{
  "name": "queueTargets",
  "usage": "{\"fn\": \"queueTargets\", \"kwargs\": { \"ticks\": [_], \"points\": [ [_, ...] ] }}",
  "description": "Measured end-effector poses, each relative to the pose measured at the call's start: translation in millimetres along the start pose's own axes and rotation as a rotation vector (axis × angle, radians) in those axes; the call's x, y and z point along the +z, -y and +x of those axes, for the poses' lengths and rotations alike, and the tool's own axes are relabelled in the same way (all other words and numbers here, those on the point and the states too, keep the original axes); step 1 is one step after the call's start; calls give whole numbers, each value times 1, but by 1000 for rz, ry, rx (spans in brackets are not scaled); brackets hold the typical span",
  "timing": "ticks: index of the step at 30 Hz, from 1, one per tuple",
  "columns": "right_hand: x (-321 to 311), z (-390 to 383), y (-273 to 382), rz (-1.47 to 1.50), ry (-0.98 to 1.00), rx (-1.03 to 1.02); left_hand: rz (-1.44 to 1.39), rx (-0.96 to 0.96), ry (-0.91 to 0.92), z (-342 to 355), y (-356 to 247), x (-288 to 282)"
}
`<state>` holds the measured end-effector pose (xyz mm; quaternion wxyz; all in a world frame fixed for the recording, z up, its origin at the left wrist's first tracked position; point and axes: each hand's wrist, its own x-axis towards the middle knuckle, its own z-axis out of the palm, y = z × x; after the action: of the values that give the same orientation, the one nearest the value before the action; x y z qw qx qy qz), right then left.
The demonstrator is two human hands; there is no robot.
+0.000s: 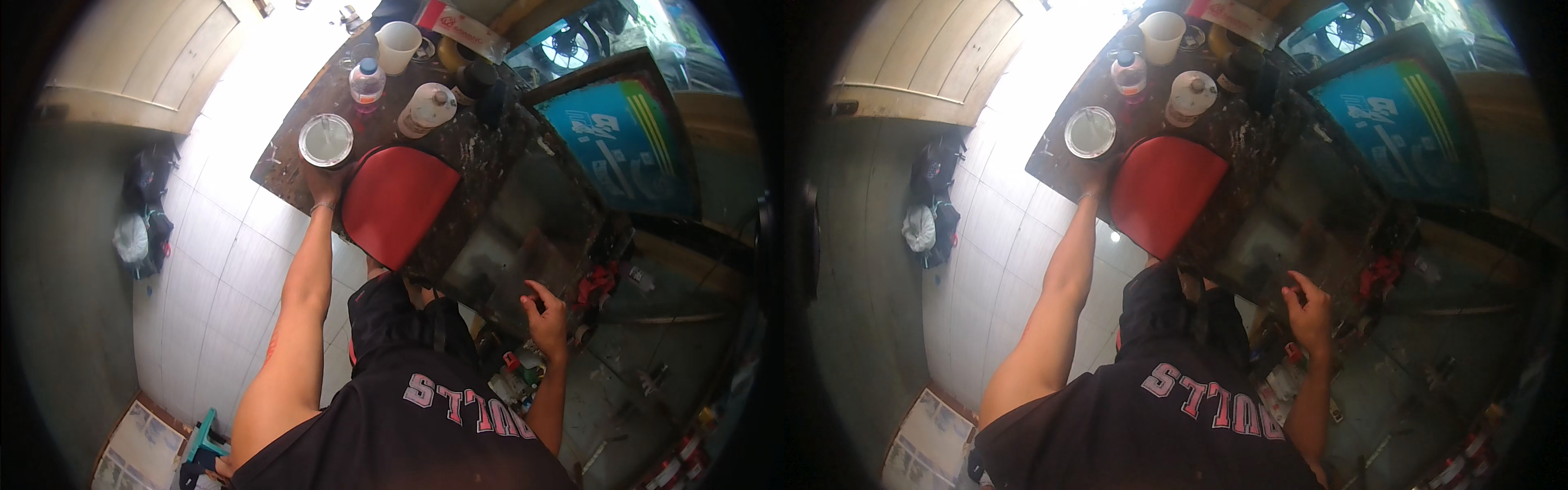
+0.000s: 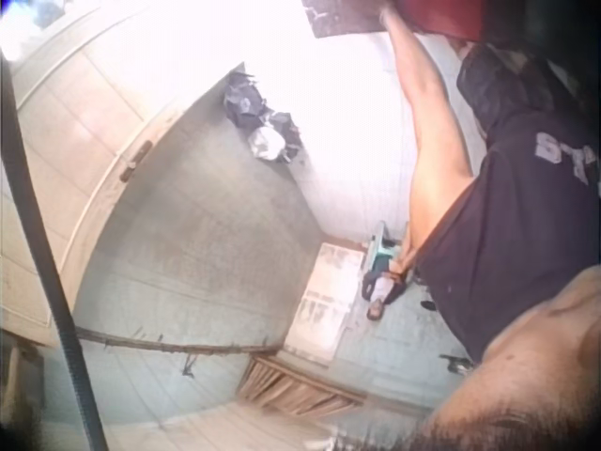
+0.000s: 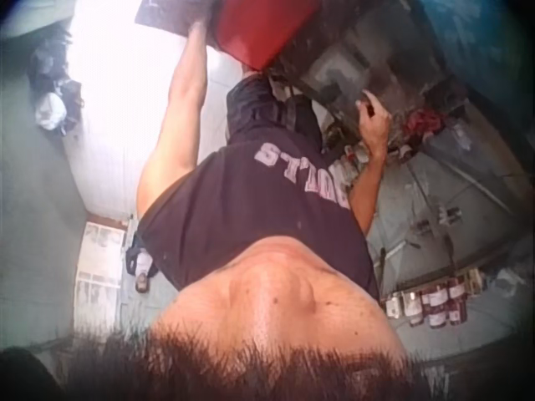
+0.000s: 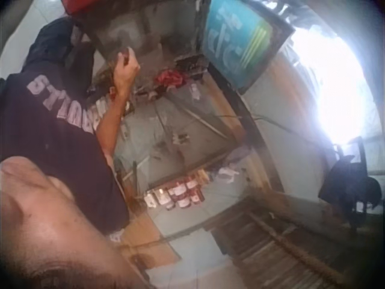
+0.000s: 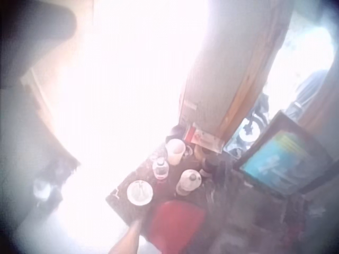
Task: The person sits on the floor and pours a clear liquid from a plastic jug into a small paint can, then stirs the mixture with a spoon. They then walk to a workbench, place the can down, and use a red cloth to wipe a glass surface on the bench.
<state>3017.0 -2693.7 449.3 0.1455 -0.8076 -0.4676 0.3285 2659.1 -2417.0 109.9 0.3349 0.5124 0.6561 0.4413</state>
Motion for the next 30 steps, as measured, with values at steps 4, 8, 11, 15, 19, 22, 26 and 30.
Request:
{"fn": "queueTargets", "kwargs": {
  "ticks": [4,8,11,15,19,22,26,30],
  "points": [
    [4,9,3,37,47,48,-554,-353,30,-38,9,-48],
    [24,9,-8,85,57,4,-1861,-732,46,-88,-70,-119],
    [35,19,-5,47,167,-32,-2011,-645,75,-115,-91,-130],
    [34,27,-8,28,240,-56,-1568,-607,123,-124,-137,-120],
    [34,20,-66,-2,69,-135,-1112,-721,138,-123,-146,-89],
    [1,29,-94,73,-50,-178,-1133,-563,310,-135,-113,-69],
    [-121,62,-133,-50,-351,-96,-1101,-721,451,-154,-119,-43],
    [-291,137,-197,-419,-1023,-293,-179,-557,641,-208,-122,5]
  ]
}}
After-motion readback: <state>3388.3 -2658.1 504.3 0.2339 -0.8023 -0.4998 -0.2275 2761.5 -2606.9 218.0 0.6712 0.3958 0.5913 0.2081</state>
